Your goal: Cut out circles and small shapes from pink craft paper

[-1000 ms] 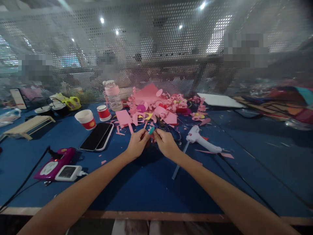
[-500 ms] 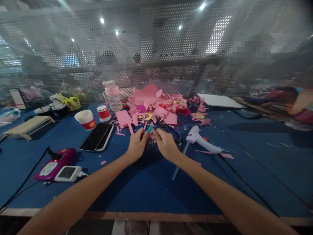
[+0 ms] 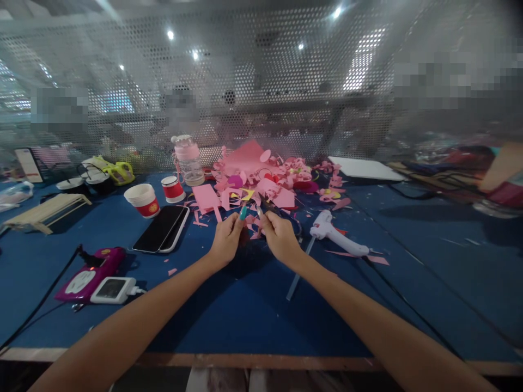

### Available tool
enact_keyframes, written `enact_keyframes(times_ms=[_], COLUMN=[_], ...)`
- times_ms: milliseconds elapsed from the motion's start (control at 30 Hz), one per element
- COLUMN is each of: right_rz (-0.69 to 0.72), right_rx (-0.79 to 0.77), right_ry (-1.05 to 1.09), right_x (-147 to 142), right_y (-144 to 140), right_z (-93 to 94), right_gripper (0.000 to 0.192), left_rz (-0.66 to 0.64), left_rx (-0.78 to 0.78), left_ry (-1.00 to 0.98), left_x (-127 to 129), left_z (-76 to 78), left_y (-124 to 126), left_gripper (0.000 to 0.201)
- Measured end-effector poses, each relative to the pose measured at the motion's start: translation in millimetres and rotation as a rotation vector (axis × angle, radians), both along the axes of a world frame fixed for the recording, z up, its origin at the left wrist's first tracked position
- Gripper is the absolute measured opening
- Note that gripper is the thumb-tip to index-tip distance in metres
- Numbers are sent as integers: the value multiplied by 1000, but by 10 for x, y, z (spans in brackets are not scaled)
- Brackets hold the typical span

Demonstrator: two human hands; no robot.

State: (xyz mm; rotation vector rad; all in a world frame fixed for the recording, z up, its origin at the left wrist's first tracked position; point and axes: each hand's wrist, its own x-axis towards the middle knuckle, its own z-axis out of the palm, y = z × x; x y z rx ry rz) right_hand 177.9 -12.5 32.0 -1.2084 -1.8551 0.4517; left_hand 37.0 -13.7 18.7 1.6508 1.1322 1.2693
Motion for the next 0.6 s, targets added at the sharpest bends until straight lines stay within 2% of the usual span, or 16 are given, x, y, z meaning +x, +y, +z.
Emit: enact_keyframes(times_ms=[167,333,600], right_rz=[85,158,101], right_rx=[-85,-92,-91], right_ry=[65,92,112], right_x=[8,-9,-43], right_y=[-13,7,-25], right_z=[8,-19,2], right_gripper=[34,37,35], left_rz=[63,38,72], left_rx=[88,212,216], left_ry=[183,383,375], left_x=[-24,-28,7], left_z=[-10,19,5], left_y=[11,-3,-29], left_gripper=[30,27,26])
